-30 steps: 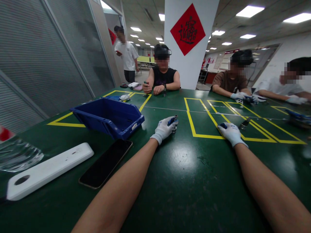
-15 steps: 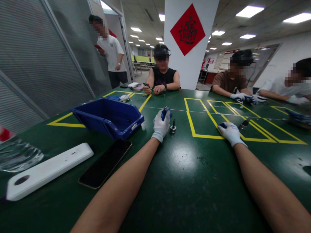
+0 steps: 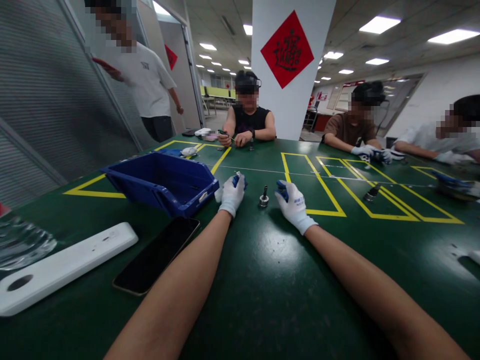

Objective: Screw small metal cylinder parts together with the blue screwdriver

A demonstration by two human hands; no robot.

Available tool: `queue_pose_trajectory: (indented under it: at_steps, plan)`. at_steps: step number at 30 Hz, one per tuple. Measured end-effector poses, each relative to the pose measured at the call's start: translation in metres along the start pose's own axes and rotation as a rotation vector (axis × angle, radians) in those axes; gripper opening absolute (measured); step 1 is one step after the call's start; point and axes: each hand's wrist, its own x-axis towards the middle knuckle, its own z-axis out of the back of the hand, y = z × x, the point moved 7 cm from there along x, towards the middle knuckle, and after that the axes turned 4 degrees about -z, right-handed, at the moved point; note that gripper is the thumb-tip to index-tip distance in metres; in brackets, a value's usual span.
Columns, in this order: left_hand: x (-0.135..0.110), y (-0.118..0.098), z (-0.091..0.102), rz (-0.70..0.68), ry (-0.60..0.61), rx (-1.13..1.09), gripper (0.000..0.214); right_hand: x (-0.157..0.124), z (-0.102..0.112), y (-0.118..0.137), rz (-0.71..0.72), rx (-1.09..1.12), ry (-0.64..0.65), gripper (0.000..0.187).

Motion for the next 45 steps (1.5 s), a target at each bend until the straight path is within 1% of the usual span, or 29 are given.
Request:
queue_pose_trajectory:
  at_steps: [2, 4, 7, 10, 12, 16, 19, 21, 23, 27, 28, 29, 31, 32, 34, 36, 39, 42, 43, 45]
  plan:
    - [0.0, 0.001, -0.001, -0.021, 0.003, 0.014, 0.052, 0.002, -0.009, 0.025, 0.027, 0.055, -0.051, 0.042]
    - [0.0, 0.001, -0.002, -0.051, 0.013, 0.024, 0.052, 0.005, -0.012, 0.036, 0.029, 0.074, -0.074, 0.043]
    - [-0.001, -0.002, -0.002, -0.084, 0.033, 0.041, 0.052, 0.009, -0.014, 0.036, 0.003, 0.087, -0.065, 0.043]
    - [-0.003, -0.006, -0.001, -0.107, 0.046, 0.069, 0.052, 0.011, -0.014, 0.033, -0.007, 0.078, -0.021, 0.042]
    - [-0.004, -0.008, -0.001, -0.125, 0.046, 0.112, 0.052, 0.012, -0.013, 0.033, 0.009, 0.072, -0.005, 0.042]
    - [-0.006, -0.012, -0.004, -0.175, 0.075, 0.172, 0.05, 0.012, -0.012, 0.037, 0.062, 0.102, -0.026, 0.04]
    - [-0.007, -0.013, -0.006, -0.188, 0.083, 0.173, 0.048, 0.011, -0.022, 0.041, 0.124, 0.108, 0.073, 0.042]
    - [-0.008, -0.013, -0.006, -0.188, 0.084, 0.16, 0.048, 0.009, -0.029, 0.041, 0.139, 0.093, 0.143, 0.045]
    - [-0.009, -0.013, -0.006, -0.197, 0.093, 0.134, 0.047, 0.008, -0.033, 0.038, 0.125, 0.086, 0.173, 0.052]
    - [-0.01, -0.013, -0.006, -0.183, 0.102, 0.065, 0.047, 0.007, -0.035, 0.023, 0.031, 0.057, 0.163, 0.088]
    - [-0.01, -0.013, -0.007, -0.17, 0.112, 0.018, 0.047, 0.006, -0.037, 0.019, 0.009, 0.032, 0.187, 0.089]
    - [-0.009, -0.013, -0.009, -0.156, 0.13, -0.056, 0.048, 0.005, -0.039, 0.015, -0.004, 0.003, 0.23, 0.083]
    - [-0.009, -0.015, -0.015, -0.124, 0.185, -0.267, 0.049, 0.002, -0.045, 0.012, 0.004, -0.055, 0.338, 0.061]
    - [-0.009, -0.017, -0.018, -0.105, 0.216, -0.383, 0.051, 0.001, -0.046, 0.012, 0.018, -0.08, 0.379, 0.053]
    - [-0.011, -0.021, -0.026, -0.057, 0.288, -0.575, 0.055, -0.001, -0.046, 0.015, 0.039, -0.126, 0.411, 0.047]
    - [-0.016, -0.026, -0.033, -0.015, 0.374, -0.69, 0.058, -0.001, -0.045, 0.017, 0.037, -0.166, 0.421, 0.047]
    - [-0.028, -0.038, -0.043, -0.006, 0.535, -0.745, 0.061, -0.001, -0.045, 0.018, 0.016, -0.208, 0.438, 0.049]
    - [-0.041, -0.046, -0.048, -0.051, 0.673, -0.685, 0.063, 0.0, -0.047, 0.018, 0.016, -0.221, 0.442, 0.052]
    - [-0.043, -0.047, -0.049, -0.074, 0.697, -0.651, 0.062, 0.0, -0.047, 0.018, 0.015, -0.224, 0.441, 0.053]
    - [-0.045, -0.048, -0.049, -0.137, 0.703, -0.56, 0.059, -0.001, -0.048, 0.017, 0.011, -0.233, 0.441, 0.053]
